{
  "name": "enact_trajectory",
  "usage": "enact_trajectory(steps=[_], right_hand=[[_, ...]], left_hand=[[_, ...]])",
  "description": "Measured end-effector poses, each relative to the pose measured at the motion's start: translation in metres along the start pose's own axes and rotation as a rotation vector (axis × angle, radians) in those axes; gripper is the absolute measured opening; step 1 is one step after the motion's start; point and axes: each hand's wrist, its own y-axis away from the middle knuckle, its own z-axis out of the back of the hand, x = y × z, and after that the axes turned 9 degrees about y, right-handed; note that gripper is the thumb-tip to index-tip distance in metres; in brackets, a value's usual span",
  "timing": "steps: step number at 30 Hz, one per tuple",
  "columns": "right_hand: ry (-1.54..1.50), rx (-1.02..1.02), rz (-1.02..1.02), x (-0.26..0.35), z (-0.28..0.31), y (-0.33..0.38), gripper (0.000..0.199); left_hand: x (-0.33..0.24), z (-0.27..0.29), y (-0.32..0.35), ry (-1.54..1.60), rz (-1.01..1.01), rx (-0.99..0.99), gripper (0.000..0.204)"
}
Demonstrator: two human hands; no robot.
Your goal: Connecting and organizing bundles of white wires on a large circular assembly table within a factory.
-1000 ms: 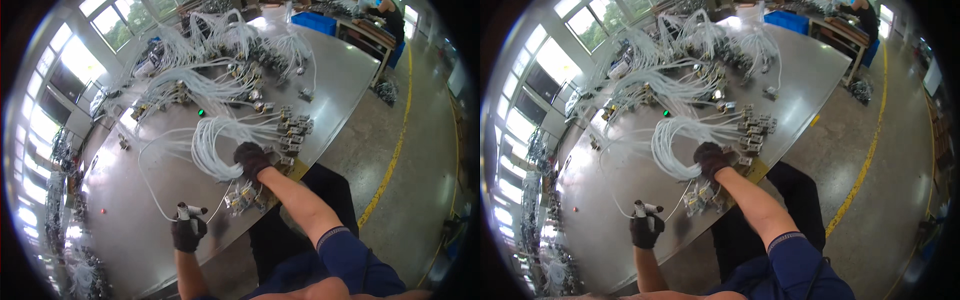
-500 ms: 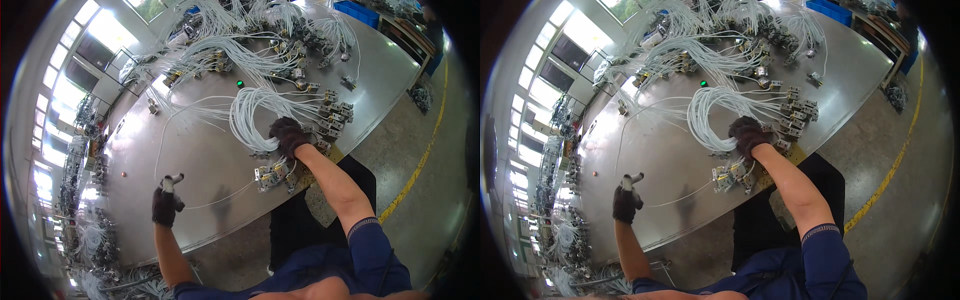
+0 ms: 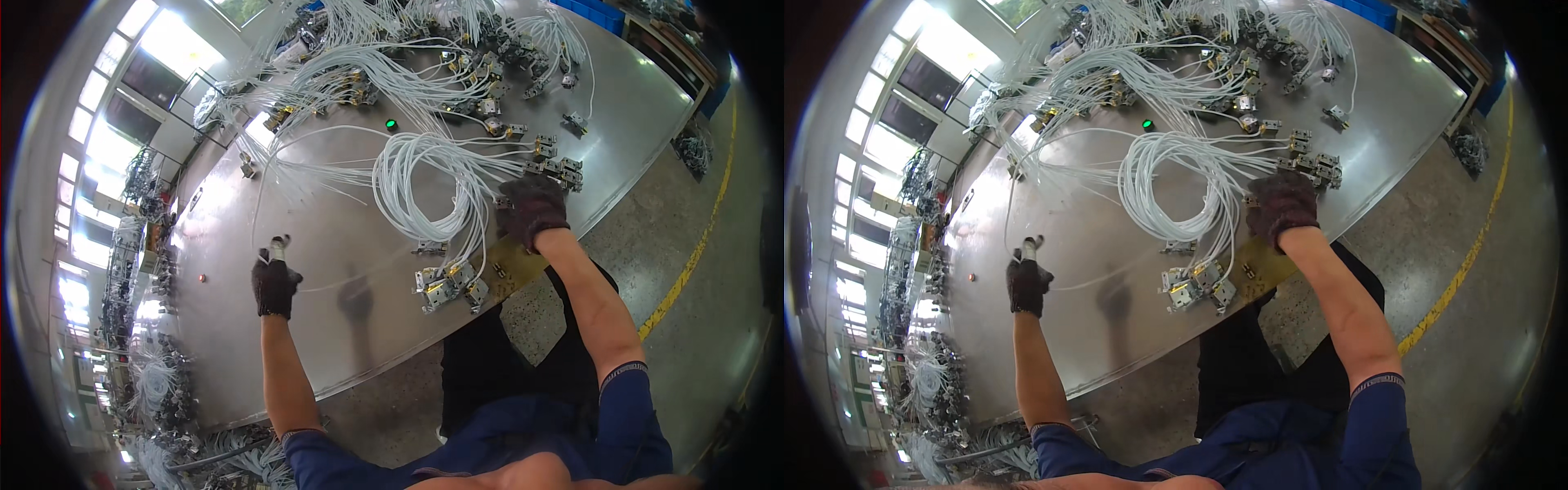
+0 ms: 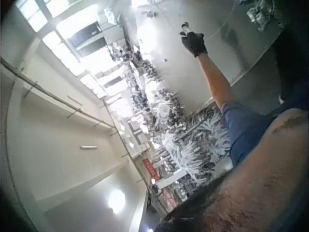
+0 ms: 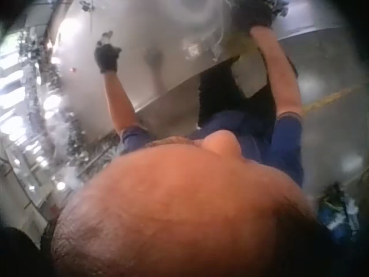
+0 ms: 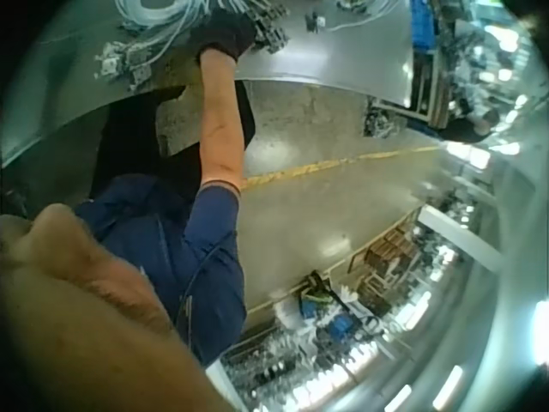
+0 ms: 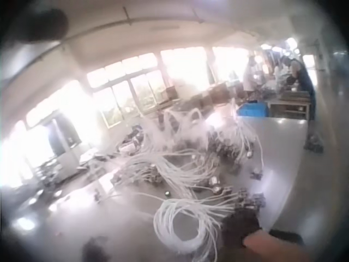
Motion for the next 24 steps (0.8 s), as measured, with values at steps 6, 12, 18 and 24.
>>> enact_trajectory(steps=[6,12,18,24], right_hand=[[0.133,0.250,0.024,-0.009,0.000,-0.011,0.039],[-0.167,-0.016,0.045,-0.031,0.025,-0.013,0.032],[-0.139,-0.125,-0.075,-0.049,0.044,-0.022,0.032],[-0.183,-0.156,-0.013,-0.041,0.049,-0.046,0.035]], left_hand=[[-0.017,0.026,-0.022,-0.336,-0.311,-0.224,0.043],[-0.005,0.018,-0.029,-0.098,-0.129,-0.099,0.039],[0.005,-0.008,-0.026,0.155,-0.075,0.005,0.051],[-0.031,-0.017,-0.034,-0.330,-0.139,-0.097,0.063]])
